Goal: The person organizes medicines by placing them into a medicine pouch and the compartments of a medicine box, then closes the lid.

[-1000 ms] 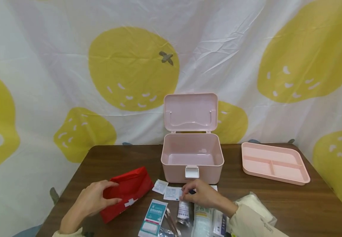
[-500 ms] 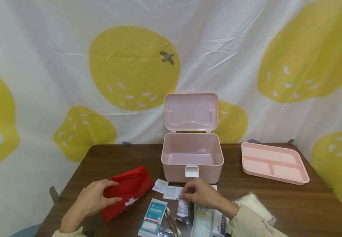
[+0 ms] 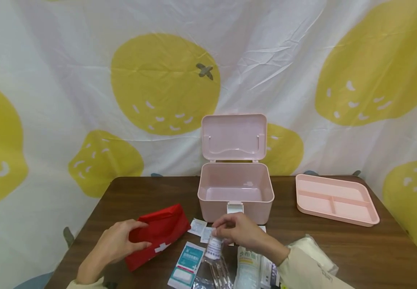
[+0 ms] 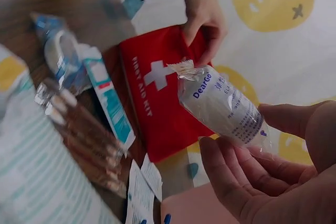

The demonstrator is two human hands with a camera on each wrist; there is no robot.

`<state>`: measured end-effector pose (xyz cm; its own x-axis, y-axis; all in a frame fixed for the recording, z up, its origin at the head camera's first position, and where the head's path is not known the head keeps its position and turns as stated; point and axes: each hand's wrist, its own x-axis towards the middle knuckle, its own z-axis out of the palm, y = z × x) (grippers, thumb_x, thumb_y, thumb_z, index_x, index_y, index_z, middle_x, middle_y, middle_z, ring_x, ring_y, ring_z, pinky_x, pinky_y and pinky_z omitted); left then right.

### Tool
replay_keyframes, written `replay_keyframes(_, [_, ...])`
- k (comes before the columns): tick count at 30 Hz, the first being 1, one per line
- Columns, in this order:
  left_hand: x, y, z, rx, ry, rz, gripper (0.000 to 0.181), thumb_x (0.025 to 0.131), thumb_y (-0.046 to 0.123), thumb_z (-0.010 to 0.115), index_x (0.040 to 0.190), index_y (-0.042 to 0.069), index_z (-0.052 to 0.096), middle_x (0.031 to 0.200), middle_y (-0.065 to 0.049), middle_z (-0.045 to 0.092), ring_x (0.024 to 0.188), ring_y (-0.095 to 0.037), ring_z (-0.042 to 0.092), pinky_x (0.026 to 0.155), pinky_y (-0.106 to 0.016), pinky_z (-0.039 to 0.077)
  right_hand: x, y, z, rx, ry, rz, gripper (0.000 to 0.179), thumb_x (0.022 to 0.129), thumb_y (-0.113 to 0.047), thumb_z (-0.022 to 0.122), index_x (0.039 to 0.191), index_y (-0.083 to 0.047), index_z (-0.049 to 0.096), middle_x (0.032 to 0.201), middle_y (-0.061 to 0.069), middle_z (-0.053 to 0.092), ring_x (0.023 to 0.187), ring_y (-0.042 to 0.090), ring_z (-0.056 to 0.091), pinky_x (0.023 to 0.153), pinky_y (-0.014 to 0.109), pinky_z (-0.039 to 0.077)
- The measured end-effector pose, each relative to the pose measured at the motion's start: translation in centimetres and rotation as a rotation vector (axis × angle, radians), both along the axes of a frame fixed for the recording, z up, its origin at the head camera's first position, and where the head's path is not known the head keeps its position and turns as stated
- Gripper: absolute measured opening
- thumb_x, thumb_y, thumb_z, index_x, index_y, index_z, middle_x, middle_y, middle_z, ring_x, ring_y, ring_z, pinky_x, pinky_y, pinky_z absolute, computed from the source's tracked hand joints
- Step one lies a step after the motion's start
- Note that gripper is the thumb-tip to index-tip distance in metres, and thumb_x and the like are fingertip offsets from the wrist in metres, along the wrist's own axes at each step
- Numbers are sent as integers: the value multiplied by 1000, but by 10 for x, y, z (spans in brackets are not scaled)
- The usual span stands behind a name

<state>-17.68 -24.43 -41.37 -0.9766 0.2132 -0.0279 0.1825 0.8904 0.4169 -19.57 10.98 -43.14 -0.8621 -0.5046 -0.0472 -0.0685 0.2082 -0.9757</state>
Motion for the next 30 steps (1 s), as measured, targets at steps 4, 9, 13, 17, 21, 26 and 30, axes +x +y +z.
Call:
replay_keyframes(4, [0,1,-1,3,-10,15,52,72,35,88,116,13,71,106,-2,70,88,-16,63,74,-40,59,-2,-3,3,-105,-74,27,31,93,-12,67,114,11,65,101,14,70,86,15,64,76,40,60])
replay_keyframes(9, [0,3,0,15,-25,26,52,71,33,89,116,13,71,105,-2,70,88,-16,63,74,-40,60,-6,-10,9,-195,-123,45,34,95,-14,65,116,12,62,107,15,66,91,18,64,81,40,59])
replay_keyframes(13, [2,4,1,18,-28,17,53,71,35,89,116,13,70,105,-2,70,87,-16,63,73,-40,60,-10,-18,15,-220,-139,44,34,95,-17,67,116,9,62,107,13,65,92,21,66,84,40,59])
replay_keyframes(17, [2,5,0,23,-23,11,53,71,35,89,116,13,71,104,-1,70,86,-16,63,73,-39,60,-13,-28,21,-205,-128,25,33,95,-21,67,116,4,63,108,13,65,93,22,67,87,38,58])
replay_keyframes(21, [2,6,-1,21,-11,4,53,71,35,89,115,13,71,105,-2,70,87,-16,63,73,-39,60,-18,-41,26,-178,-95,-8,33,94,-24,68,115,2,65,107,12,67,92,21,67,87,37,58])
replay_keyframes(26, [2,7,-1,9,-5,7,53,71,36,89,116,14,70,107,-2,70,89,-17,63,75,-41,59,-21,-56,31,-175,-73,-28,31,94,-24,68,114,1,66,107,12,68,92,21,66,89,42,57])
replay_keyframes(30, [2,6,0,-1,4,-7,55,70,39,89,116,14,70,110,-4,69,91,-20,62,75,-44,59,-21,-67,33,-190,-72,-59,31,93,-23,70,113,1,66,107,11,68,92,20,66,90,45,56])
